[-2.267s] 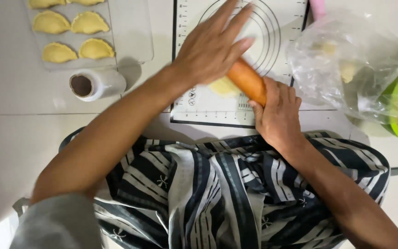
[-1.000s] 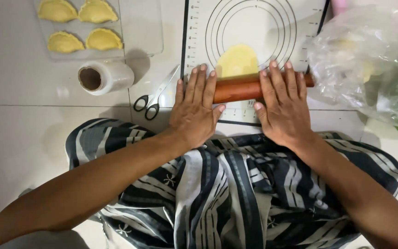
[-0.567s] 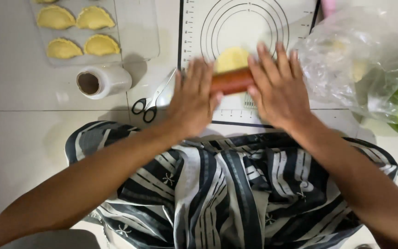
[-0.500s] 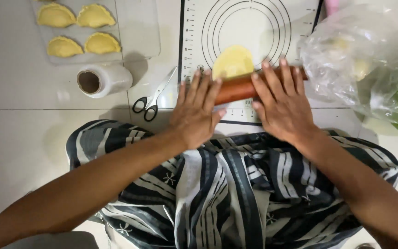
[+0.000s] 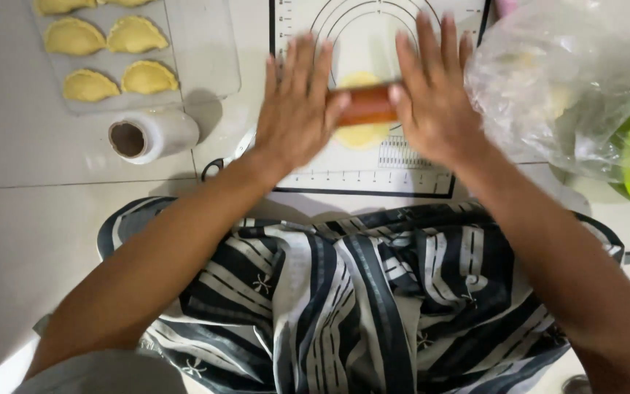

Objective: A person prepares a pastry by rolling out dough on a mat, adding filling from a bowl with a spoon, and then folding and pinching the edges to seal it.

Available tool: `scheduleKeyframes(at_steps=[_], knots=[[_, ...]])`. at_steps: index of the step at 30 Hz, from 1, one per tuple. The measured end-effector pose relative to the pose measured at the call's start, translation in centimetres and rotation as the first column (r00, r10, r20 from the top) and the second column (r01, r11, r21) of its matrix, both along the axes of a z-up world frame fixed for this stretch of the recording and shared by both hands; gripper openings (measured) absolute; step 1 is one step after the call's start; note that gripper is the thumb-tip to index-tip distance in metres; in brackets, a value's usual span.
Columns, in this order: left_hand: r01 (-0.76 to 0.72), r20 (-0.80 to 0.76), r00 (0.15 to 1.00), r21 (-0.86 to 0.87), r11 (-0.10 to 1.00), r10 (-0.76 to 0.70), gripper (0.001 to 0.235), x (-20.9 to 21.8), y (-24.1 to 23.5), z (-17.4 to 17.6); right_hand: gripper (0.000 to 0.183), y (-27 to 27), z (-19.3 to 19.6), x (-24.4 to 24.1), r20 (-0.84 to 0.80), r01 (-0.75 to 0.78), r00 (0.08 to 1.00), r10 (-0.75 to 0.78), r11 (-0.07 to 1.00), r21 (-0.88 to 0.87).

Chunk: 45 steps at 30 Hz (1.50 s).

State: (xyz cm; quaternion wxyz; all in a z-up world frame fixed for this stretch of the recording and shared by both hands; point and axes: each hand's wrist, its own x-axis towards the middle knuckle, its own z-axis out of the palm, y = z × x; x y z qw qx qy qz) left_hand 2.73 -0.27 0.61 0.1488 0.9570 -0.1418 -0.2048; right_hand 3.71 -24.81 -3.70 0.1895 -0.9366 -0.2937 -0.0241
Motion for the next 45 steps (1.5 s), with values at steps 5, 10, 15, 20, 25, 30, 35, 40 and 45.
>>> scheduleKeyframes(at_steps=[5, 10, 15, 20, 25, 30, 35, 40, 45], knots=[[0.196, -0.142, 0.971, 0.023, 0.98, -0.191, 0.07, -5.0, -0.2, 1.6, 0.063, 0.3, 5.0, -6.4, -0.261, 0.016, 0.961, -0.087, 0.964, -0.266], [0.226, -0.224, 0.949, -0.004, 0.974, -0.221, 0.07, -7.7, 0.1, 1.6, 0.069, -0.1, 4.4, -8.5, -0.309, 0.021, 0.945, -0.111, 0.96, -0.28], [0.123, -0.256, 0.961, 0.074, 0.99, -0.1, 0.069, -4.2, 0.2, 2.5, 0.059, 0.7, 3.1, -5.5, -0.035, 0.019, 0.999, -0.029, 0.967, -0.254], [0.025, -0.107, 0.994, 0.043, 0.999, -0.021, 0.073, -2.6, 1.3, 0.0, 0.049, 1.8, 2.2, -1.5, 0.083, -0.015, 0.996, 0.035, 0.972, -0.234], [0.001, -0.362, 0.932, -0.015, 1.0, -0.006, 0.08, -5.5, 0.3, 4.1, 0.052, 0.8, 3.3, -5.1, 0.133, -0.11, 0.984, 0.12, 0.99, -0.086], [0.001, -0.351, 0.936, -0.041, 0.999, -0.015, 0.077, -5.3, 0.1, 3.1, 0.055, 0.6, 2.4, -5.6, 0.022, -0.075, 0.997, 0.079, 0.987, -0.141], [-0.104, -0.123, 0.986, 0.05, 0.993, 0.11, 0.07, -0.1, 0.7, -0.2, 0.045, 3.4, 2.3, 2.5, 0.262, -0.026, 0.961, 0.083, 0.976, -0.216], [-0.153, -0.043, 0.987, 0.002, 0.988, 0.153, 0.071, -1.9, 0.7, 0.7, 0.042, 4.2, 3.5, 1.5, 0.165, -0.073, 0.982, 0.093, 0.99, -0.122], [0.072, -0.427, 0.901, -0.029, 0.997, -0.078, 0.076, -7.3, -0.4, 5.2, 0.056, 1.5, 4.7, -7.3, -0.028, -0.008, 1.0, 0.003, 0.982, -0.187]])
